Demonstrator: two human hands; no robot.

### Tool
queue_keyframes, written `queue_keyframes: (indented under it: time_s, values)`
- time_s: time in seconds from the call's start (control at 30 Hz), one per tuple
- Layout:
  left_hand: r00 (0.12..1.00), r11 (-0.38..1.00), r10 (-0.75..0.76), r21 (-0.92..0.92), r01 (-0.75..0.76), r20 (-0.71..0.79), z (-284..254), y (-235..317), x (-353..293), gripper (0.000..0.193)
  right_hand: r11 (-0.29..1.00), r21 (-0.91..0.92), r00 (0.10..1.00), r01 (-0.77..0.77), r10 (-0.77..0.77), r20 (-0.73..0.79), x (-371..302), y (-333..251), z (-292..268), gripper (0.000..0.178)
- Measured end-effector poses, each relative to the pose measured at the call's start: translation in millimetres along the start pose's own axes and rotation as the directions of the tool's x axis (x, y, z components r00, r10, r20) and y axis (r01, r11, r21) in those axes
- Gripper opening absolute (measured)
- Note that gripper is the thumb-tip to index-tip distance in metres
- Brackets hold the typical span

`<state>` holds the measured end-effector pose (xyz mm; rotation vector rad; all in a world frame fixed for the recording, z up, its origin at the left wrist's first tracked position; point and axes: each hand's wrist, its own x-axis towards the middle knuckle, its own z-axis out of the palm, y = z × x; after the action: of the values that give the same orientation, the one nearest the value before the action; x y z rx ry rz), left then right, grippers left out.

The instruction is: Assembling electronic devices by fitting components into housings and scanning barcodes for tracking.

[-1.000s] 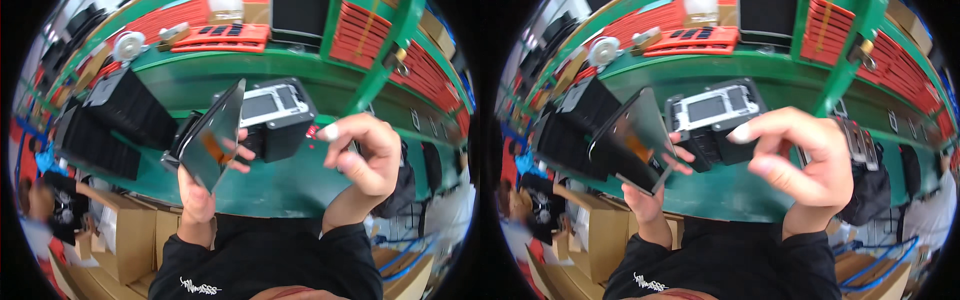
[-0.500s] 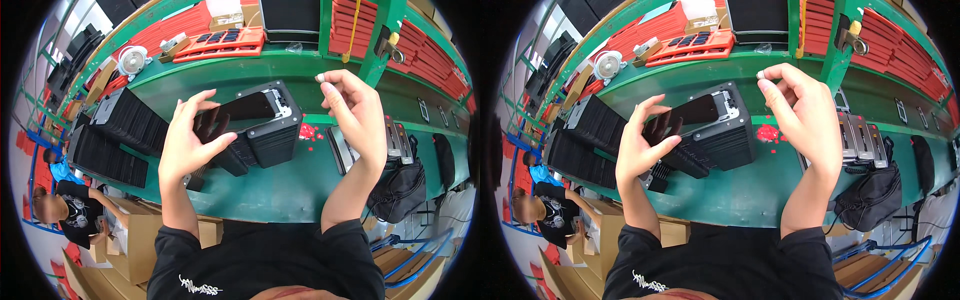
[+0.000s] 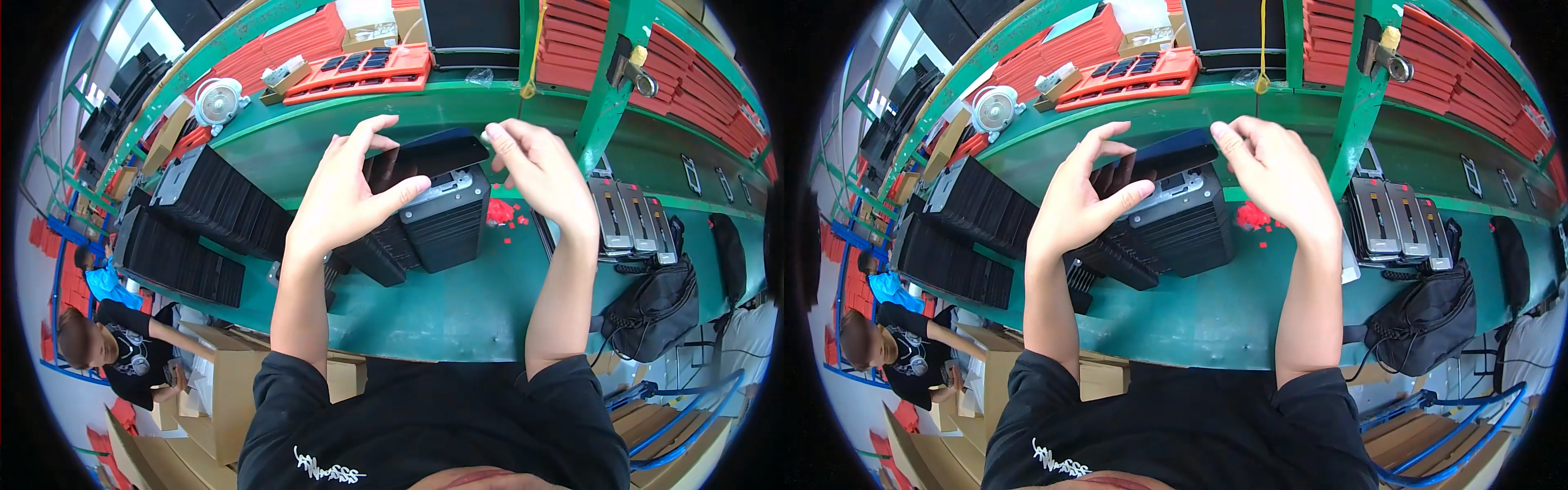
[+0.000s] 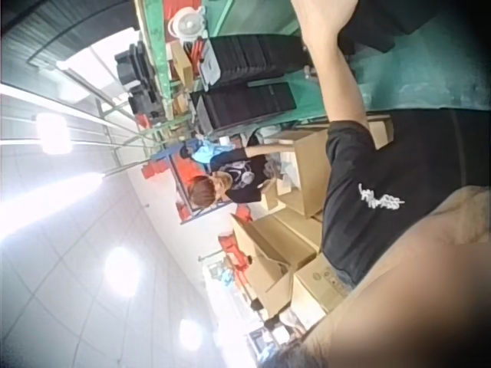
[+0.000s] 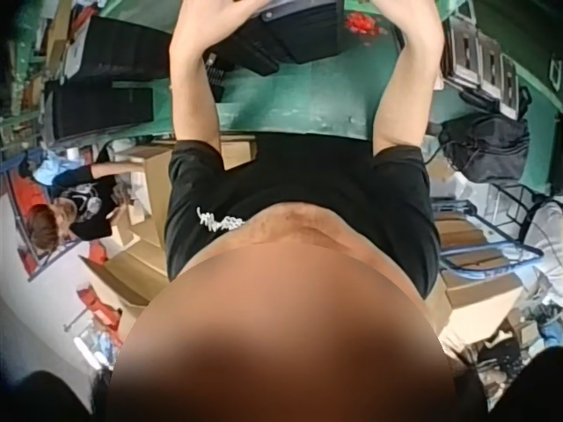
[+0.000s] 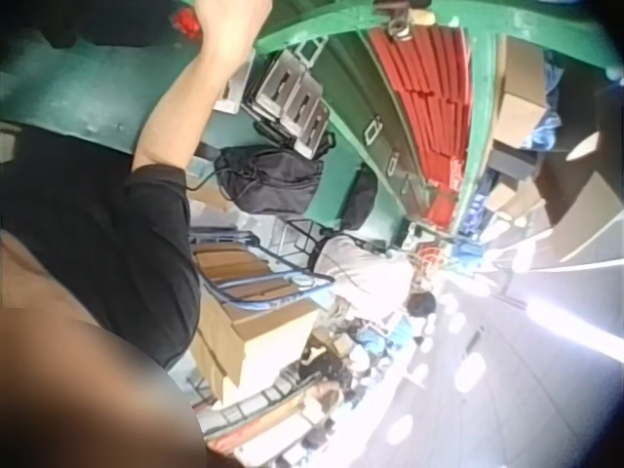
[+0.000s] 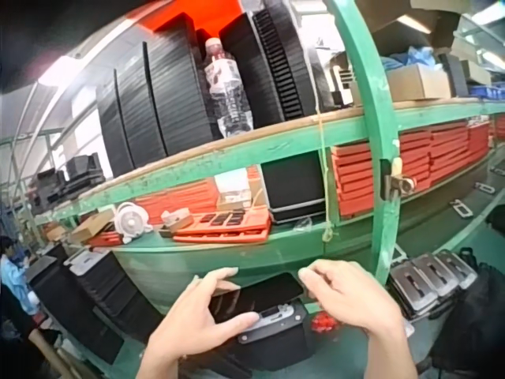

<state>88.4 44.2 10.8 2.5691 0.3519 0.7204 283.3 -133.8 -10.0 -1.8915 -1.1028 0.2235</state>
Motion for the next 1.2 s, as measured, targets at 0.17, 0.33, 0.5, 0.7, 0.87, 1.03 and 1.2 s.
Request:
queue_keyframes:
  time_s: [0.17, 0.33, 0.5, 0.7, 0.87, 1.03, 1.2]
  values:
    - [1.000, 0.999, -0.029, -0.025, 0.029, 0.002, -9, -6, -15, 0.082, 1.000, 0.005, 1.000, -0.009, 0.009, 0.011, 2, 3, 3, 0.054]
    - [0.999, 0.998, -0.028, -0.053, 0.027, -0.035, -19, -18, -33, 0.083, 0.995, 0.101, 1.000, 0.017, -0.014, -0.028, 1, 4, -1, 0.057]
    - [0.999, 0.999, 0.024, -0.033, -0.025, -0.034, -6, -17, -23, 0.084, 0.992, 0.121, 0.998, -0.041, 0.045, -0.035, 3, 2, 0, 0.061]
    - [0.999, 0.997, -0.048, -0.064, 0.049, 0.014, 1, -7, -2, 0.084, 0.981, 0.173, 0.993, -0.090, 0.101, -0.055, 2, -4, 7, 0.064]
    - [0.998, 0.997, -0.048, -0.065, 0.050, 0.030, 3, -5, 2, 0.086, 0.981, 0.142, 0.990, -0.132, 0.124, 0.064, 7, 0, 6, 0.060]
    - [0.999, 0.998, 0.041, 0.038, -0.040, -0.016, 1, -5, -4, 0.089, 0.999, 0.017, 0.977, -0.028, 0.024, 0.211, 15, 15, 11, 0.059]
    - [0.999, 0.999, 0.027, 0.031, -0.026, -0.037, -1, -5, -16, 0.089, 0.996, -0.006, 0.963, -0.087, 0.086, 0.254, 7, 4, 11, 0.066]
